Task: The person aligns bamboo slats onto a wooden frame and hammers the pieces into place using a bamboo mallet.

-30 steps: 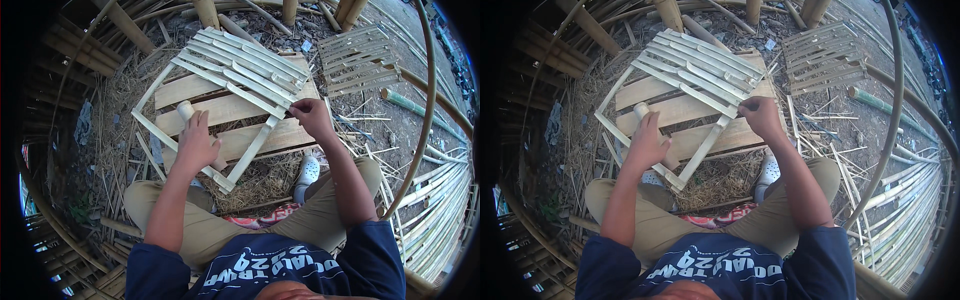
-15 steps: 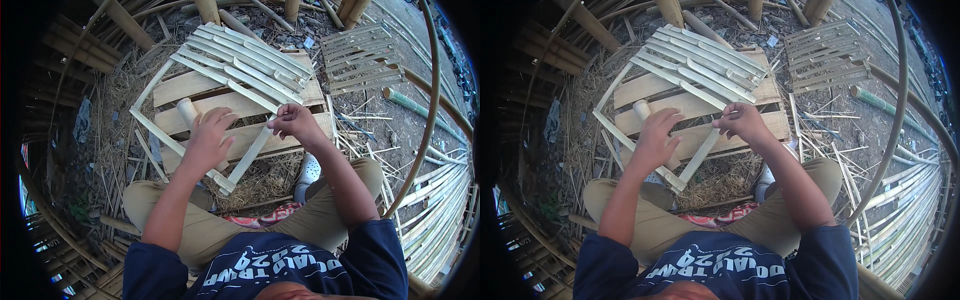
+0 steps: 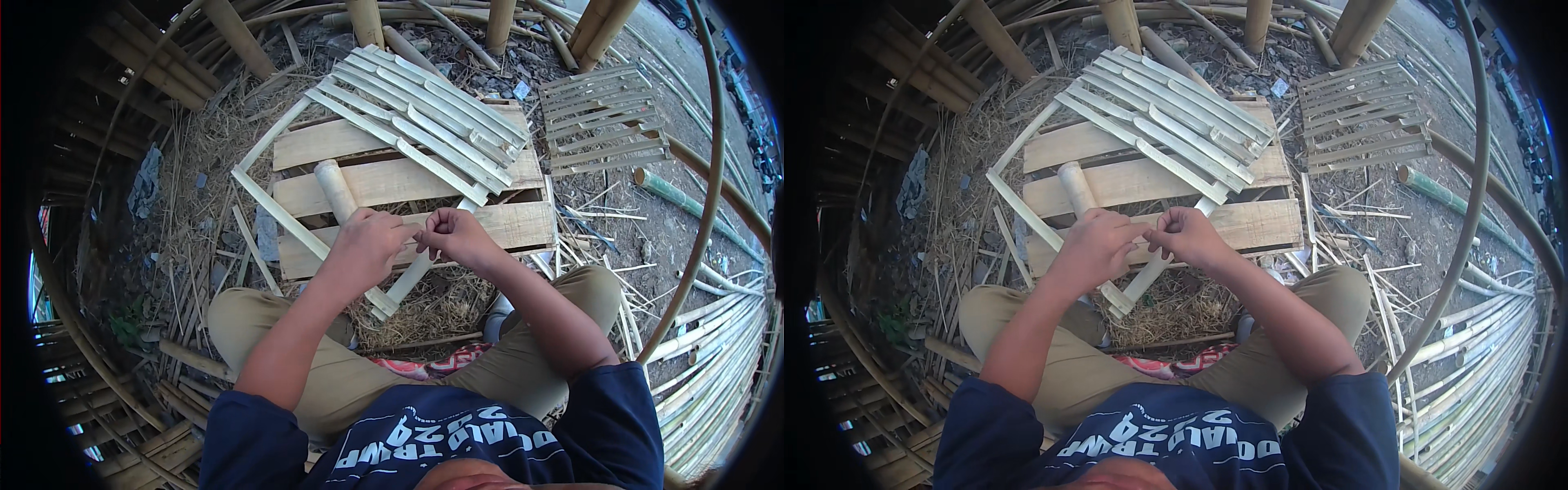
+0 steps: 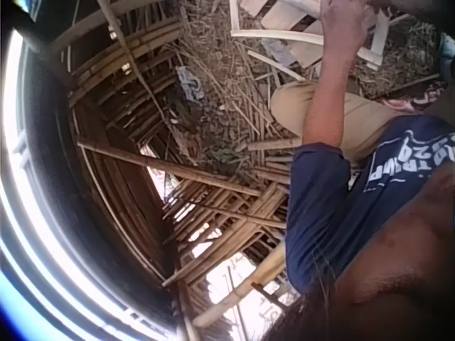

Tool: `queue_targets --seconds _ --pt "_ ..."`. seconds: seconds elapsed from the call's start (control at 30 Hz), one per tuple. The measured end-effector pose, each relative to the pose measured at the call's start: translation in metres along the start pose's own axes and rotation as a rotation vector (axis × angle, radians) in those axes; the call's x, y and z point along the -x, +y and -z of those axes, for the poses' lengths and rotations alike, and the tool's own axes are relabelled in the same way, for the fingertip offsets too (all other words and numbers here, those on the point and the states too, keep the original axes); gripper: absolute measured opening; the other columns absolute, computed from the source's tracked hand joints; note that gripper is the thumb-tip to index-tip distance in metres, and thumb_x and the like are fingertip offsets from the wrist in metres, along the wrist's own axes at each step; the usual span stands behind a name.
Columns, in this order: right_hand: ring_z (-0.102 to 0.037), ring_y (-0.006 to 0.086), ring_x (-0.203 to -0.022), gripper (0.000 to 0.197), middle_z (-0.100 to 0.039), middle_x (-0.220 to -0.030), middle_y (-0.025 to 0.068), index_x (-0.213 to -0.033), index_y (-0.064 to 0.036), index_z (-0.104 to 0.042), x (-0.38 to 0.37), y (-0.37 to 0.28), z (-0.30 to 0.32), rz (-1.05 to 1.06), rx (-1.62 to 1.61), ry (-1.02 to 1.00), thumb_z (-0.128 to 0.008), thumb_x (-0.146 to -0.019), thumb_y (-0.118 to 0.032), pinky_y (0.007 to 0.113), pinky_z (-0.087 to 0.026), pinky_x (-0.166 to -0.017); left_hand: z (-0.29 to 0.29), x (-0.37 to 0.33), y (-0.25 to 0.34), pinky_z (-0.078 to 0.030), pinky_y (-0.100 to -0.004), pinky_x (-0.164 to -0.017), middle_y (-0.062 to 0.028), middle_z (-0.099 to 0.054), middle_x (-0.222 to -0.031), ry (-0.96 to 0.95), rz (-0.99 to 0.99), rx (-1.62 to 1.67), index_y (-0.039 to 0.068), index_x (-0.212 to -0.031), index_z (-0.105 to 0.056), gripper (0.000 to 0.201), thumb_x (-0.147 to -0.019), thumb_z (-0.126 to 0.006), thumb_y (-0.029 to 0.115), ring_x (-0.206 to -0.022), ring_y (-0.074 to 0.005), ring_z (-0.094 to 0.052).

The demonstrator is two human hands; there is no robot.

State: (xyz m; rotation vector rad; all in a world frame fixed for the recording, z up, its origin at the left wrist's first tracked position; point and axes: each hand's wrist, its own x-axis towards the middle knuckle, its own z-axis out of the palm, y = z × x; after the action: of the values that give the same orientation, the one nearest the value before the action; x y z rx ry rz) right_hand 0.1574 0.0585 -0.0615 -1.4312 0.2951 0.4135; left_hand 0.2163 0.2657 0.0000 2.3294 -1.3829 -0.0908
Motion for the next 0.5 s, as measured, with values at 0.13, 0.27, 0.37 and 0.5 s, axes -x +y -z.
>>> queue_targets --seconds 0.13,0.27,0.37,0.5 --pt "-0.070 0.0160 -0.070 0.019 -0.074 -0.082 0.0045 -0.102 -0.0036 -0.062 -0.015 0.019 -0.020 0.397 0.322 0.202 -0.074 -0.100 -0.018 0.032 -0.053 -0.061 0.026 0.007 -0.022 -0.053 -0.0424 -0.089 -0.0089 -0.070 -0.090 0.120 0.119 -0.036 0.008 -0.106 -0.078 0.021 -0.085 -0.076 0.006 -0.093 -0.0300 -0.070" --pt "-0.072 0.0332 -0.073 0.034 -0.074 -0.087 0.0107 -0.113 -0.0051 -0.062 -0.011 0.019 -0.043 0.563 0.989 0.296 -0.076 -0.094 -0.029 0.046 -0.056 -0.067 0.054 0.016 -0.026 -0.056 -0.0411 -0.087 -0.0132 -0.073 -0.094 0.250 0.410 0.113 0.002 -0.103 -0.078 0.015 -0.088 -0.074 0.002 -0.092 -0.0319 -0.072" --pt "-0.072 0.0327 -0.073 0.039 -0.073 -0.084 0.0102 -0.116 -0.0041 -0.061 -0.025 0.035 -0.062 0.612 1.022 0.344 -0.077 -0.094 -0.032 0.046 -0.057 -0.066 0.062 0.023 -0.034 -0.056 -0.0389 -0.088 -0.0139 -0.075 -0.098 0.413 0.396 0.140 0.001 -0.103 -0.077 0.014 -0.090 -0.074 0.000 -0.095 -0.0304 -0.074" --pt "-0.075 0.0358 -0.078 0.054 -0.075 -0.087 0.0154 -0.116 -0.0004 -0.063 -0.032 0.024 -0.089 0.374 1.037 0.270 -0.077 -0.090 -0.046 0.048 -0.059 -0.071 0.069 0.029 -0.035 -0.056 -0.0369 -0.093 -0.0141 -0.078 -0.102 0.461 0.449 0.155 -0.001 -0.104 -0.077 0.013 -0.091 -0.075 0.002 -0.101 -0.0278 -0.076"
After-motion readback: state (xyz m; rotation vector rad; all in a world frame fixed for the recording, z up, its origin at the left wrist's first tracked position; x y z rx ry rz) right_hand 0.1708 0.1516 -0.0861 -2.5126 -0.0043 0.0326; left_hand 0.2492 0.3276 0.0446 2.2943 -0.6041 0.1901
